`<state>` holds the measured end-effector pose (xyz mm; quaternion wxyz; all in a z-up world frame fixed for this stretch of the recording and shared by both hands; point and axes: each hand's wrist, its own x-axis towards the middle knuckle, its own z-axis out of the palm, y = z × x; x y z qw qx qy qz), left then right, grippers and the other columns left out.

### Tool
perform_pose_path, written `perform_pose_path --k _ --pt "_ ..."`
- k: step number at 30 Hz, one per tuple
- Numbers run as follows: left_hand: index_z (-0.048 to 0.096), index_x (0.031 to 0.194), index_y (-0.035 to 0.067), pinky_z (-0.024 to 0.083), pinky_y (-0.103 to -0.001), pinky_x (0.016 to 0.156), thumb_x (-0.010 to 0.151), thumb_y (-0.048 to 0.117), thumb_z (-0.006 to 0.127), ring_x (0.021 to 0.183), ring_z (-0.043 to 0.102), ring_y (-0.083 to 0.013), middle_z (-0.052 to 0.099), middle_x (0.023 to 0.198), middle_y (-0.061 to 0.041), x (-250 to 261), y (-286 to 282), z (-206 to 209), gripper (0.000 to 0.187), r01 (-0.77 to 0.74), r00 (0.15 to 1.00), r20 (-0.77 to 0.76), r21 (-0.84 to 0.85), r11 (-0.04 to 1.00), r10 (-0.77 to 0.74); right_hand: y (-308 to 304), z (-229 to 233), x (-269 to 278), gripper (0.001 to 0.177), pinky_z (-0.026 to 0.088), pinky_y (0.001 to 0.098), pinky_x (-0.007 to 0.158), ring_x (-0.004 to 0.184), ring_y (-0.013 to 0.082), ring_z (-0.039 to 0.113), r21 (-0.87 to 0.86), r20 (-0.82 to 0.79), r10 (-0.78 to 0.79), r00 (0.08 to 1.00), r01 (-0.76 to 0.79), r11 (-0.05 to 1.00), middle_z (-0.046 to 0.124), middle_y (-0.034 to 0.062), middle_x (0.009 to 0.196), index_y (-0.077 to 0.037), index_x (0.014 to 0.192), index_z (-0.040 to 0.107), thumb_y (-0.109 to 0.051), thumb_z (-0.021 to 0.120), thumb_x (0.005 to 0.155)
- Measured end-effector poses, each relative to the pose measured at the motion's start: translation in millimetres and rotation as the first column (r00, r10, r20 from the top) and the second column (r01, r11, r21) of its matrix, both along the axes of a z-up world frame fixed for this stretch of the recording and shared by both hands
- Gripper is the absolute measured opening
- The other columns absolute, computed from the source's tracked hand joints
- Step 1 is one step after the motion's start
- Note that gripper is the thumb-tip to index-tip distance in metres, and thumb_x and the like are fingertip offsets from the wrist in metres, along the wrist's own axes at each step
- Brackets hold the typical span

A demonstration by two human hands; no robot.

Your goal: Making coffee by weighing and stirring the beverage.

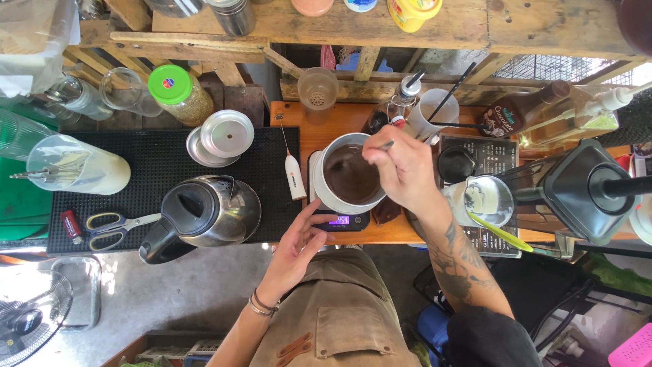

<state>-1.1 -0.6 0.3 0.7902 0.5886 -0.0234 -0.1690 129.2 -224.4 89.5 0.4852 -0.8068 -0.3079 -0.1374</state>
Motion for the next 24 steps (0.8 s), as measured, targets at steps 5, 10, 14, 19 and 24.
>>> perform_pose_path --k 5,10,14,19,24 --pt "0.032 0.16 0.008 0.052 -0.031 0.098 0.103 0.015 0.057 0.109 0.064 -0.0161 0.062 0.137 -0.012 0.4 1.5 1.6 0.063 -0.006 1.0 -0.018 0.0 1.0 0.006 -4.5 -0.4 0.9 0.011 0.049 0.0339 0.074 0.076 0.024 0.057 -0.044 0.146 -0.059 0.987 0.066 0.997 0.061 0.0075 0.088 -0.001 0.096 0.059 -0.004 0.064 0.106" --pt "0.033 0.159 0.007 0.052 -0.031 0.097 0.103 0.015 0.057 0.108 0.065 -0.0162 0.062 0.137 -0.012 1.6 1.6 1.6 0.062 -0.003 1.0 -0.014 0.019 1.0 0.003 -3.5 -0.1 -6.1 0.01 0.05 0.029 0.064 0.069 0.0181 0.062 0.012 -0.099 0.1 0.99 -0.099 0.995 0.063 0.0057 0.086 -0.002 0.092 0.059 -0.004 0.062 0.102" --pt "0.033 0.159 0.007 0.052 -0.032 0.098 0.103 0.015 0.058 0.108 0.065 -0.0163 0.063 0.136 -0.012 1.6 1.3 -0.9 0.062 0.0 1.0 -0.004 0.027 1.0 0.0 -0.2 0.9 -0.7 0.009 0.05 0.0294 0.066 0.072 0.0188 0.063 0.024 -0.03 0.065 0.997 -0.064 0.998 0.063 0.0061 0.087 -0.002 0.094 0.061 -0.004 0.063 0.103" --pt "0.034 0.159 0.007 0.052 -0.032 0.099 0.103 0.015 0.057 0.109 0.064 -0.0166 0.062 0.137 -0.012 1.6 2.0 -1.4 0.061 -0.009 1.0 0.005 -0.001 1.0 0.009 -6.2 5.0 0.4 0.011 0.049 0.0328 0.072 0.078 0.0235 0.06 -0.087 0.148 -0.04 0.988 0.053 0.995 0.063 0.0081 0.089 -0.001 0.095 0.059 -0.005 0.064 0.104" --pt "0.034 0.159 0.007 0.052 -0.032 0.098 0.103 0.015 0.058 0.109 0.064 -0.0167 0.062 0.137 -0.012 1.8 2.7 -1.0 0.061 -0.011 1.0 -0.006 0.008 1.0 0.011 -7.6 4.8 -8.3 0.011 0.05 0.0283 0.064 0.069 0.0172 0.063 -0.026 -0.087 0.065 0.994 -0.067 0.997 0.063 0.0062 0.085 -0.002 0.091 0.06 -0.003 0.062 0.102"
